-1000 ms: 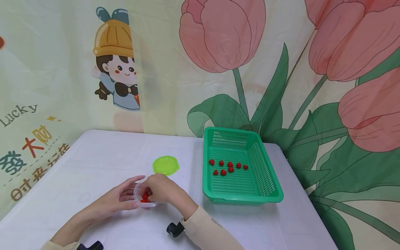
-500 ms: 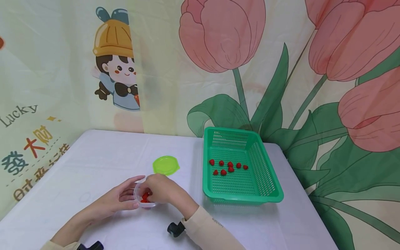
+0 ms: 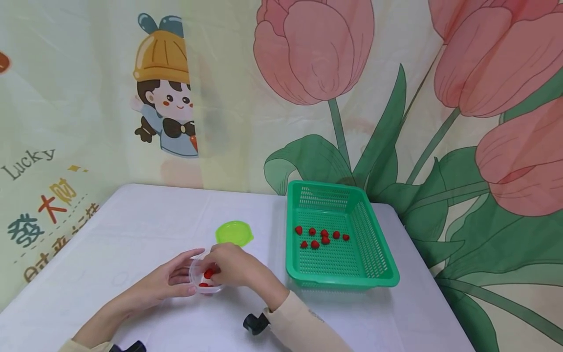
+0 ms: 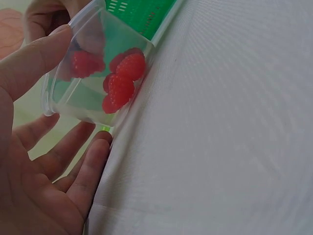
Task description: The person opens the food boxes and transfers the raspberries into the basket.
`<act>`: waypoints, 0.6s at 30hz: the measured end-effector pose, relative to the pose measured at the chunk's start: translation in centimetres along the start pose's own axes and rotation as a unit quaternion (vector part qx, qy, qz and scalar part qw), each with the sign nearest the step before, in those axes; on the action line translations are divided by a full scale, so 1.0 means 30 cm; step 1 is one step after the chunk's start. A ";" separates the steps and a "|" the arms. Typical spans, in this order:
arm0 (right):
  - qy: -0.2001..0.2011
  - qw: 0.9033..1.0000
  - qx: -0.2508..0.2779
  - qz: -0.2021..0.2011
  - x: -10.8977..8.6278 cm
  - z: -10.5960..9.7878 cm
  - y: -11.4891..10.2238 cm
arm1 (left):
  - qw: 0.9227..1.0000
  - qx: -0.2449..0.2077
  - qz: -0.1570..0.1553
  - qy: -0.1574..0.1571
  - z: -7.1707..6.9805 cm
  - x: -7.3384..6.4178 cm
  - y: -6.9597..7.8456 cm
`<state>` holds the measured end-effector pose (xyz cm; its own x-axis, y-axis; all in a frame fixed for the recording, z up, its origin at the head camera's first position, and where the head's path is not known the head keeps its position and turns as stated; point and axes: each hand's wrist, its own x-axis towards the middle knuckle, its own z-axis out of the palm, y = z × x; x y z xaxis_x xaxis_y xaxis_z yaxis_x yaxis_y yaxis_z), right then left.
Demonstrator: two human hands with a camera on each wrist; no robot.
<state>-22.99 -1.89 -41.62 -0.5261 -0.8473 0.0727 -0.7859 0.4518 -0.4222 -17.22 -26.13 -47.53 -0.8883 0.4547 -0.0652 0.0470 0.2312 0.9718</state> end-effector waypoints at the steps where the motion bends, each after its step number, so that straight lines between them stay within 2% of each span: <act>1: 0.002 1.000 -0.001 -0.001 -0.007 -0.010 -0.003 | 1.000 0.000 0.003 0.000 0.000 -0.001 0.000; 7: 0.008 1.000 0.008 0.001 -0.058 -0.081 -0.021 | 1.000 0.002 0.000 0.008 0.005 -0.003 0.003; 14: 0.011 0.999 0.041 -0.001 -0.122 -0.180 -0.032 | 0.999 0.008 -0.026 0.020 0.013 0.003 0.008; 18: 0.012 0.999 0.047 -0.004 -0.161 -0.249 -0.020 | 0.999 0.012 -0.029 0.022 0.010 0.002 0.005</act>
<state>-22.42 4.02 -34.98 -0.5281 -0.8436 0.0975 -0.7570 0.4157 -0.5041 -17.12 -25.82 -47.45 -0.9091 0.4017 -0.1101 0.0060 0.2770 0.9609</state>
